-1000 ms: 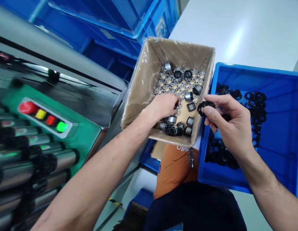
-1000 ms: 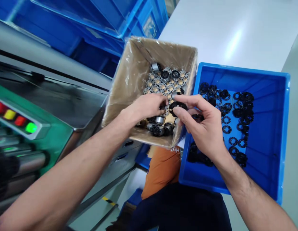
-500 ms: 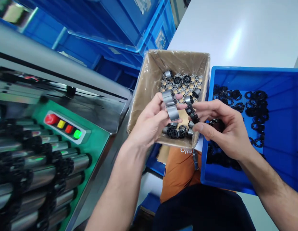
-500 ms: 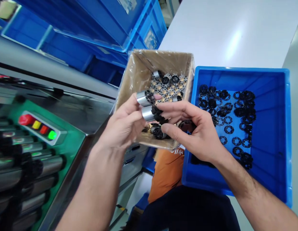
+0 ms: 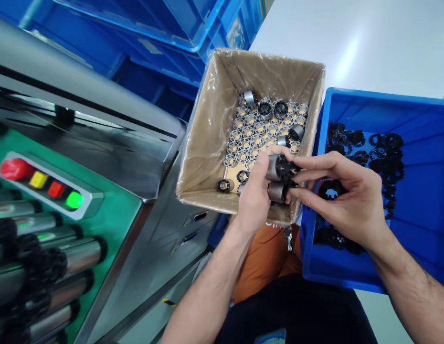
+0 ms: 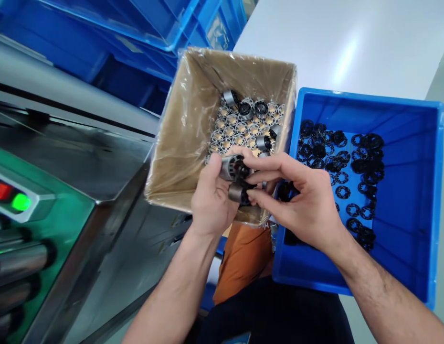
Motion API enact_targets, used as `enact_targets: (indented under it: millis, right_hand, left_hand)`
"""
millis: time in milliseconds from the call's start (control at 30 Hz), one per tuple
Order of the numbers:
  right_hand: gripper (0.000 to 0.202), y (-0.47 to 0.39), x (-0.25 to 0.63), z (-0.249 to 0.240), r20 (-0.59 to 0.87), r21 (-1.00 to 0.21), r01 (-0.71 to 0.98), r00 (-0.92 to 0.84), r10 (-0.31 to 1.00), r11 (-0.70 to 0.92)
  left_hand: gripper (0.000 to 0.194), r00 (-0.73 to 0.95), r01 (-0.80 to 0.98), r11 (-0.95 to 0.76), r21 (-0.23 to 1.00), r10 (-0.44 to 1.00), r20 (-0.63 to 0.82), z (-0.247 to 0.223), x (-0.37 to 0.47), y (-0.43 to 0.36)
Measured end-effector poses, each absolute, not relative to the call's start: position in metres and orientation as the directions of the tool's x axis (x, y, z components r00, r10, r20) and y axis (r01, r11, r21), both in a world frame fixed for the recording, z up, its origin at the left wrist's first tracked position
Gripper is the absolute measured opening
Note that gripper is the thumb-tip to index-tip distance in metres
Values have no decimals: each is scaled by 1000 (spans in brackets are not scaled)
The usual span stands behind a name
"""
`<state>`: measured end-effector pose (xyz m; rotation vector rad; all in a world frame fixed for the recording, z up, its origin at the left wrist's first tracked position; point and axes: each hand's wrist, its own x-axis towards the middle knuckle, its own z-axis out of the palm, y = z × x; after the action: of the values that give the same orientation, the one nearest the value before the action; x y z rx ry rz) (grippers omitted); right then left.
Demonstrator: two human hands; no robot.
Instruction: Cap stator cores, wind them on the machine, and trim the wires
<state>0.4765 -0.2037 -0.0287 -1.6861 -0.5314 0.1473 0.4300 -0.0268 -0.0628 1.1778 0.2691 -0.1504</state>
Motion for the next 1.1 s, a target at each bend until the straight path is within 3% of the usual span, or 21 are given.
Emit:
enact_targets:
  millis: [200,400,633,800,1100]
  right_hand:
    - [34,-202,477,-30,187,-967,238,901,393,-88]
    - [33,-200,476,-32,136,-985,165,909,395,-40]
    - [33,-202,477,-28,111,-990,137,894,435,-29]
    - [32,-201,478,-27,-34,-999,-40,923,382,8]
    - [36,-198,477,-23,-185,-954,-264,890,416,142]
  left_hand:
    - [44,979,196,393,899,-27,-201,-56,424,-28]
    - [41,993,115,292,950,-7,-118,-61,423,-24]
    - [37,997,56,416,908,-78,-26,-67,421,-24]
    - [53,999,18,266,964,-47,-5,-68,416,-26]
    - [51,977,-189,10,982,98,187,-73,412,-25]
